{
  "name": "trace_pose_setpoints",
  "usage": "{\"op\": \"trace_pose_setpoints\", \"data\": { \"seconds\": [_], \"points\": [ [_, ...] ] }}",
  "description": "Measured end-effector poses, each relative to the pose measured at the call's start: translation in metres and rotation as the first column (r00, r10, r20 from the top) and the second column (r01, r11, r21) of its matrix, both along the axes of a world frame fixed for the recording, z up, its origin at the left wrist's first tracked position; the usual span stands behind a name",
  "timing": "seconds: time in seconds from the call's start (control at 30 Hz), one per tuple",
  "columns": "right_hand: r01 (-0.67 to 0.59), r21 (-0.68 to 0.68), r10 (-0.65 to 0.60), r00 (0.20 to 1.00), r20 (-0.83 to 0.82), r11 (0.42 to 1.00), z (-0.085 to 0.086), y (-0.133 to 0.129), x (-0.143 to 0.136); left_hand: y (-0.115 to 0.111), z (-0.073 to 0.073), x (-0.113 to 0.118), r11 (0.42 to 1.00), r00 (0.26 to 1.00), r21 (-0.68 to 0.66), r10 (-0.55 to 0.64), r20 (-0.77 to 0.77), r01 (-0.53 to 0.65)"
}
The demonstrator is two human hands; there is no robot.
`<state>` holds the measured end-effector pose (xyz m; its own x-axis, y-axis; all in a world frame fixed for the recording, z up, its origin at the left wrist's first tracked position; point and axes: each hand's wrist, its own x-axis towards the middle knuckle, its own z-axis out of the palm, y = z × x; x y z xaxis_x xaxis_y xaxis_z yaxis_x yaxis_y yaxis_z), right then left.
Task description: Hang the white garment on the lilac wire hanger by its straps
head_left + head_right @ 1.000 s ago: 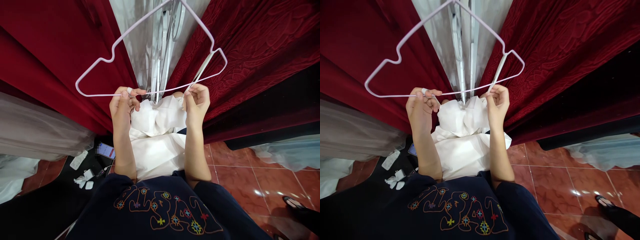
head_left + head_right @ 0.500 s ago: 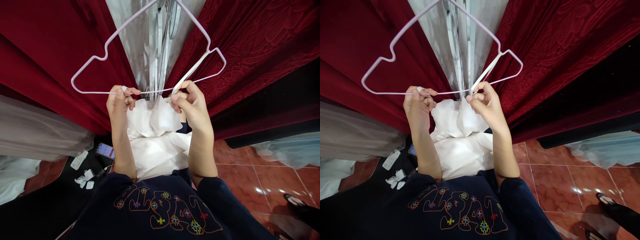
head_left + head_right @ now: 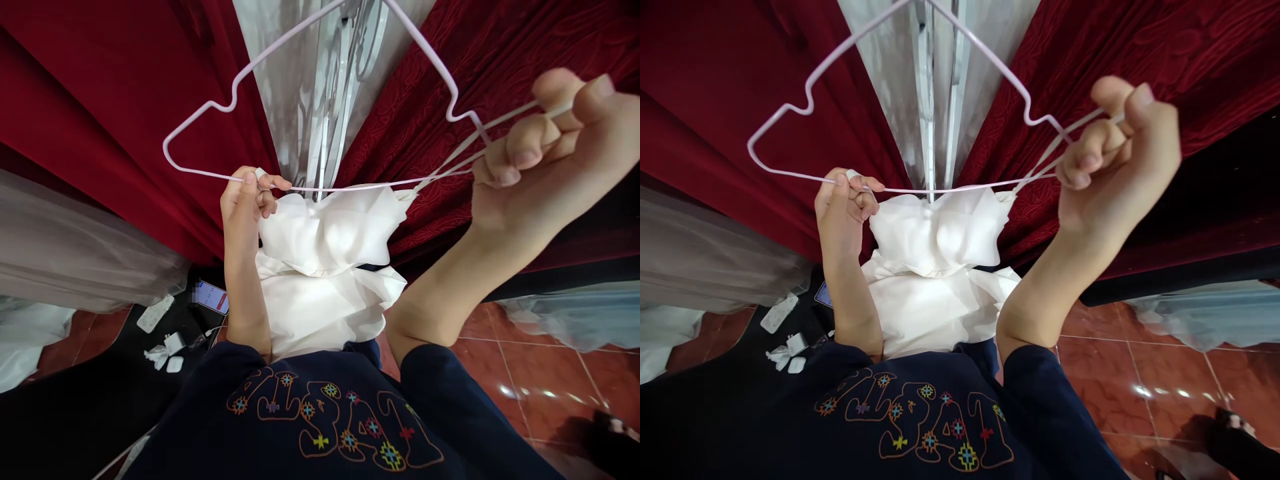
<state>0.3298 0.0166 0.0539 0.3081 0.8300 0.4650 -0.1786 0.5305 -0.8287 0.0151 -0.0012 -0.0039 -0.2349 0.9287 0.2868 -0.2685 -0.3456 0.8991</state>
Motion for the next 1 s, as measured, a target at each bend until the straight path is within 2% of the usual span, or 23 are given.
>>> {"op": "trace_pose_setpoints", "data": {
  "seconds": [0.07,0.13,0.2,0.3,0.33,0.43,0.5,0.63,0.77,1.0],
  "points": [
    [0.159,0.015,-0.159,0.987,-0.011,0.987,-0.012,-0.001,0.007,0.000,0.000,0.000,1.000,1.000,-0.008,0.004,0.000,-0.004],
    [0.326,0.059,-0.324,0.945,-0.041,0.944,-0.029,-0.006,0.013,-0.001,-0.001,0.000,1.000,1.000,0.014,-0.012,-0.005,0.012],
    [0.440,0.064,-0.441,0.898,0.002,0.896,-0.045,-0.015,0.019,-0.002,-0.003,0.001,0.997,1.000,0.066,-0.028,-0.012,0.028],
    [0.470,0.012,-0.462,0.863,0.205,0.883,-0.059,-0.032,0.016,-0.002,-0.005,0.003,0.994,0.999,0.098,-0.051,0.006,0.050],
    [0.477,0.025,-0.470,0.855,0.221,0.879,-0.060,-0.037,0.010,-0.001,-0.005,0.004,0.995,0.998,0.082,-0.055,0.019,0.053],
    [0.417,0.086,-0.425,0.882,0.204,0.905,-0.053,-0.048,-0.023,0.001,-0.006,0.009,0.997,0.996,0.029,-0.071,0.053,0.070],
    [0.326,0.110,-0.344,0.899,0.270,0.939,-0.045,-0.053,-0.051,0.002,-0.007,0.013,0.997,0.995,0.030,-0.078,0.068,0.076],
    [0.182,0.188,-0.249,0.863,0.440,0.965,-0.039,-0.055,-0.092,0.001,-0.007,0.018,0.998,0.996,0.006,-0.071,0.056,0.070],
    [0.093,0.205,-0.192,0.820,0.539,0.974,-0.049,-0.040,-0.102,-0.002,-0.007,0.019,0.996,0.995,0.018,-0.086,0.041,0.086],
    [0.016,0.211,-0.172,0.638,0.750,0.977,-0.070,-0.008,-0.099,-0.003,-0.012,0.021,0.996,0.996,0.008,-0.089,0.022,0.089]
  ]
}}
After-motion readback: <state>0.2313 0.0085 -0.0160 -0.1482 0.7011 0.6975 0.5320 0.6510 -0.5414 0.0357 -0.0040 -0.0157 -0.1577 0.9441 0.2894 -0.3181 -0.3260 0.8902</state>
